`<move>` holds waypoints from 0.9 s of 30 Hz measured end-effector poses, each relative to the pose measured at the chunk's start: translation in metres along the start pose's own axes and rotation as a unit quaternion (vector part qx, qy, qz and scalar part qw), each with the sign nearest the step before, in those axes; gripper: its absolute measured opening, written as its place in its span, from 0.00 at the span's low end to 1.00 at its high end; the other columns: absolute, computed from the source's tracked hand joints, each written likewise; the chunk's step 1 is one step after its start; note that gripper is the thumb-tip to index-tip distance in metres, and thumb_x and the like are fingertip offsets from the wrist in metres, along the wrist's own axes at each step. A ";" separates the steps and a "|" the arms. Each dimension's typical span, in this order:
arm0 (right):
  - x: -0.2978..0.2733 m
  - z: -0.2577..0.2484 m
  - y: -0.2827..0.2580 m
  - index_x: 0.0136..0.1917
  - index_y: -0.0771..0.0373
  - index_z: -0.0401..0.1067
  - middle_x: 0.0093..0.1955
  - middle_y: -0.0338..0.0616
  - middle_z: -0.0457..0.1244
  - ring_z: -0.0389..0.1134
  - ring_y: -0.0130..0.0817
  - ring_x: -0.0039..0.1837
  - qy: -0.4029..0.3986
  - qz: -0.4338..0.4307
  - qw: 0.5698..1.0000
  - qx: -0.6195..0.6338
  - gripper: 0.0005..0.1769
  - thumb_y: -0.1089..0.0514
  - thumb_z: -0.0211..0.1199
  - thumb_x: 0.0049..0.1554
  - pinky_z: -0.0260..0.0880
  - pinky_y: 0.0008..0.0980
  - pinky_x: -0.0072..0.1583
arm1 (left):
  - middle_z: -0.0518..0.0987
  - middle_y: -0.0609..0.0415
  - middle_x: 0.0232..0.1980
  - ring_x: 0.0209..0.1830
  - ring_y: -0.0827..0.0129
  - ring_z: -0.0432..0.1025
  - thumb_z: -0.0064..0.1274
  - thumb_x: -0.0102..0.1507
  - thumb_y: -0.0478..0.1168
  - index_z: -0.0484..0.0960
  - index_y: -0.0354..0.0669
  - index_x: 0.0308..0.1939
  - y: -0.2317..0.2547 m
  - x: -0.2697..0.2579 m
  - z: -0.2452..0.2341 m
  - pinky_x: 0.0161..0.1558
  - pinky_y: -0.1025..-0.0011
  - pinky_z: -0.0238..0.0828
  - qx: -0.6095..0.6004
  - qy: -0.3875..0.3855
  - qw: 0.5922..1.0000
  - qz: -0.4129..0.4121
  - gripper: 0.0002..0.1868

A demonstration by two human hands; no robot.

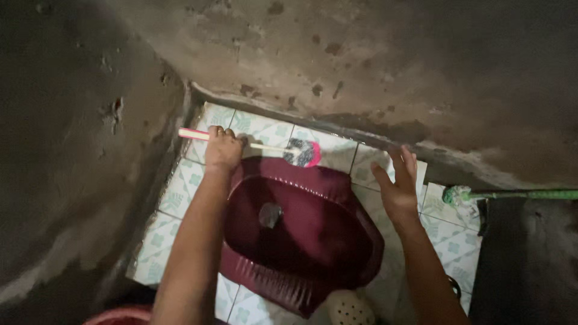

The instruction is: The person scrubs a maroon squat toilet with a long-handled brush, repeatedly scooping water from a red bucket with a blue scoop to rinse the bowl and surrounding tiles. The person also scrubs the tiled floor around the toilet.

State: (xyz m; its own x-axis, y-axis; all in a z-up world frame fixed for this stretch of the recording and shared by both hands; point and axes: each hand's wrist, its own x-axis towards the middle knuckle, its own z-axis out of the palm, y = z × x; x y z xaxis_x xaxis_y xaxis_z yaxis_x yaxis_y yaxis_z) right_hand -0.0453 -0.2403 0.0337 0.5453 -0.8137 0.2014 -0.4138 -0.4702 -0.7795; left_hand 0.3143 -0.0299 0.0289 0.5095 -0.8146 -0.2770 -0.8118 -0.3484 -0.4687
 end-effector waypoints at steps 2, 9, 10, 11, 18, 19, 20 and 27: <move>0.003 0.004 -0.006 0.74 0.60 0.64 0.83 0.59 0.46 0.42 0.54 0.84 -0.009 0.058 0.998 0.029 0.32 0.47 0.63 0.61 0.45 0.47 0.79 | 0.81 0.54 0.54 0.59 0.61 0.73 0.46 0.65 0.45 0.81 0.61 0.55 -0.002 0.007 -0.006 0.60 0.57 0.58 0.007 -0.029 0.999 0.037 0.16; 0.016 0.011 -0.036 0.76 0.59 0.61 0.83 0.52 0.45 0.41 0.47 0.84 -0.059 0.151 0.985 0.067 0.34 0.45 0.61 0.60 0.42 0.43 0.79 | 0.82 0.55 0.53 0.56 0.59 0.75 0.45 0.68 0.46 0.82 0.58 0.54 0.028 0.006 -0.021 0.56 0.56 0.60 0.008 -0.001 0.999 0.043 0.14; 0.012 0.009 -0.036 0.76 0.59 0.62 0.84 0.52 0.44 0.40 0.47 0.84 -0.056 0.154 0.984 0.070 0.34 0.45 0.60 0.61 0.41 0.43 0.79 | 0.83 0.54 0.52 0.55 0.58 0.76 0.45 0.67 0.46 0.81 0.58 0.55 0.013 0.003 -0.017 0.54 0.56 0.62 0.005 -0.006 0.999 0.037 0.14; 0.008 0.005 -0.035 0.76 0.59 0.62 0.84 0.52 0.44 0.39 0.47 0.85 -0.053 0.157 0.984 0.073 0.34 0.45 0.60 0.61 0.41 0.43 0.79 | 0.83 0.55 0.52 0.55 0.59 0.76 0.45 0.68 0.44 0.81 0.59 0.55 -0.003 -0.001 -0.012 0.55 0.56 0.62 0.018 -0.007 0.999 0.034 0.14; 0.011 0.014 -0.037 0.75 0.59 0.63 0.82 0.53 0.48 0.45 0.48 0.83 -0.037 0.186 0.977 0.100 0.31 0.47 0.59 0.61 0.43 0.42 0.78 | 0.84 0.52 0.49 0.47 0.59 0.77 0.43 0.68 0.40 0.78 0.48 0.59 0.079 -0.002 -0.004 0.49 0.57 0.63 0.011 -0.015 0.998 0.053 0.17; 0.010 0.018 -0.038 0.74 0.60 0.64 0.81 0.54 0.50 0.46 0.48 0.83 -0.030 0.163 0.982 0.092 0.30 0.47 0.59 0.62 0.44 0.42 0.78 | 0.84 0.52 0.48 0.49 0.59 0.76 0.42 0.68 0.41 0.76 0.52 0.61 0.101 -0.011 0.001 0.51 0.56 0.63 -0.042 -0.009 0.998 0.046 0.18; 0.013 0.024 -0.039 0.73 0.61 0.65 0.80 0.55 0.51 0.47 0.49 0.83 -0.023 0.136 0.987 0.084 0.29 0.48 0.59 0.62 0.44 0.42 0.79 | 0.84 0.52 0.46 0.50 0.60 0.75 0.41 0.68 0.42 0.75 0.55 0.62 0.113 -0.020 0.007 0.53 0.54 0.62 -0.097 0.000 0.995 0.037 0.18; 0.009 0.042 -0.026 0.70 0.65 0.67 0.79 0.57 0.52 0.49 0.50 0.80 -0.023 0.119 0.987 0.103 0.28 0.48 0.62 0.61 0.48 0.43 0.76 | 0.81 0.39 0.54 0.54 0.49 0.78 0.34 0.65 0.33 0.45 0.57 0.82 0.031 -0.130 0.044 0.57 0.55 0.74 -0.359 -0.131 0.887 -0.260 0.40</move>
State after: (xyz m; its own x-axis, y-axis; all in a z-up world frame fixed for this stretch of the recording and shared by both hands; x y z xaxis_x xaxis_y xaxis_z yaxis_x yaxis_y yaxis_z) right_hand 0.0012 -0.2211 0.0313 0.4848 -0.8742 -0.0262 -0.3801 -0.1837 -0.9065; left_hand 0.2358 0.0854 0.0139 0.8409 -0.3551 -0.4085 -0.3729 -0.9271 0.0382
